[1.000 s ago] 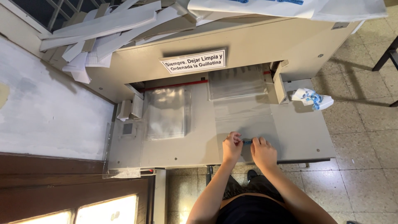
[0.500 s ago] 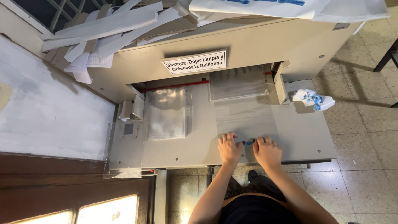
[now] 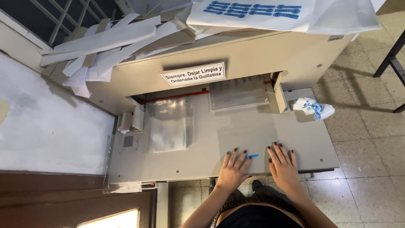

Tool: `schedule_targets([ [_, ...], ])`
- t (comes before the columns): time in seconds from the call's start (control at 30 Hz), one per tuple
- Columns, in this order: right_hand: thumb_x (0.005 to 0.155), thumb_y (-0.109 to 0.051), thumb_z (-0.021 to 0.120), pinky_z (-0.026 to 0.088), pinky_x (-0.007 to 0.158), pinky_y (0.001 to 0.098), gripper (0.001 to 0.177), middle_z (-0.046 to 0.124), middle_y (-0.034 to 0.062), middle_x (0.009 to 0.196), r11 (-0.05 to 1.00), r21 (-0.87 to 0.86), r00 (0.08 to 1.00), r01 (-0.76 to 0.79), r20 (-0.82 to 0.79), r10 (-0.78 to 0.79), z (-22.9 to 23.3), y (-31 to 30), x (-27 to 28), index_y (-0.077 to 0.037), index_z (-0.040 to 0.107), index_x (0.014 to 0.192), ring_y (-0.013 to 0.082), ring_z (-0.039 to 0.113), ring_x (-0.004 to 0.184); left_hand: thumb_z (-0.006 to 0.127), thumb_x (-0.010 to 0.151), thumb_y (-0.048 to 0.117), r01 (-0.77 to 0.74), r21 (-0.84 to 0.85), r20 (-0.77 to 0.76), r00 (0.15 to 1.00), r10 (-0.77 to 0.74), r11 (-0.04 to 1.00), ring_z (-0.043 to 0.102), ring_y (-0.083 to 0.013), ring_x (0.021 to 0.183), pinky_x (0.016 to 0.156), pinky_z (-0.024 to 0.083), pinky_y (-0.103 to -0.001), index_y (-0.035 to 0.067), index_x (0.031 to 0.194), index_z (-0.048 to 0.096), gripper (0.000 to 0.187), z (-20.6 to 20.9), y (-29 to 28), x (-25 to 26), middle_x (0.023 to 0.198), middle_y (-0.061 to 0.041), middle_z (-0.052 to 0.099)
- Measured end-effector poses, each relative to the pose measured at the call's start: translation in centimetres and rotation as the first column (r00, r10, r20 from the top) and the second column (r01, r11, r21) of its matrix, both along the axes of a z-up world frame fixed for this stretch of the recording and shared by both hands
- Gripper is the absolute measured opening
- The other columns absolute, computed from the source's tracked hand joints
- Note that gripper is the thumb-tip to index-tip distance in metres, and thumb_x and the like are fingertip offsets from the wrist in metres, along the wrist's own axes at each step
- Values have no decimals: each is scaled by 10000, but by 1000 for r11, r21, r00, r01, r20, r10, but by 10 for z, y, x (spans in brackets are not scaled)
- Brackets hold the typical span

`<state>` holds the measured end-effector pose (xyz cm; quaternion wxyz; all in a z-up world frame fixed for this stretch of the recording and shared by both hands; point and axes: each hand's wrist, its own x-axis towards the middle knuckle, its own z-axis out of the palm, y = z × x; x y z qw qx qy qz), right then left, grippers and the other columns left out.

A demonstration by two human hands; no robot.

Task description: The person peels blue stickers from a white sheet and applies them to clear plastic sleeves. The person places the sleeves on a paper cutter surface, smooths the stickers, and stacks the sleeves.

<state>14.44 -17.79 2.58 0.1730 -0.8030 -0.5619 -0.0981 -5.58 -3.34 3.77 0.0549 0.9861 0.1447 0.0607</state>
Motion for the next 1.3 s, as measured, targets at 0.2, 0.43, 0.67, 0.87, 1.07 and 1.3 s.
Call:
schedule_targets([
  [0.2,998,-488,437,148,1269,547,591,357,13,1660,985,-56,977,-161,-151,151,-3,-32,6,-231,452,1530,223,299,1544,529,999,147,46,-97,-267,961,-71,994,204,-463,1529,1231,215,-558,115,1545,406,561,8,-9,-6,1632,-151,353],
  [0.43,874,-577,489,366,1154,534,805,505,108,1565,994,102,651,28,-757,59,71,-27,14,-113,443,1531,298,473,1441,477,1136,294,-155,-685,-261,964,-41,712,616,-121,595,899,606,-369,156,939,699,327,107,47,30,717,19,661],
  [0.67,868,-326,709,486,1012,456,820,612,115,1382,975,7,661,223,-737,-145,15,21,51,-89,353,1567,286,600,1251,534,985,233,-302,-439,-264,944,199,846,705,-292,848,673,541,-433,169,1005,723,201,59,136,99,875,-67,756],
  [0.87,826,-184,724,289,1212,575,695,474,107,1549,994,84,978,-69,-191,84,45,47,18,-124,465,1469,309,440,1430,671,772,97,-286,-7,98,953,285,958,536,-305,1136,905,458,-459,122,992,648,223,-28,154,121,1064,-52,630],
  [1.07,905,-408,682,139,1218,631,620,458,26,1556,903,-27,903,-428,33,428,15,51,0,-226,505,1471,261,401,1430,489,965,82,-325,-44,-108,942,319,945,212,-325,1527,1230,226,-464,72,1521,361,570,-12,202,143,1625,-103,277],
  [1.3,971,-304,630,307,1165,597,479,400,62,1596,951,-30,950,-309,34,310,-7,87,8,-210,548,1433,320,362,1468,551,893,6,91,394,-224,975,0,915,541,-458,1330,978,560,-473,-146,1439,461,574,-93,259,164,1445,-356,512],
])
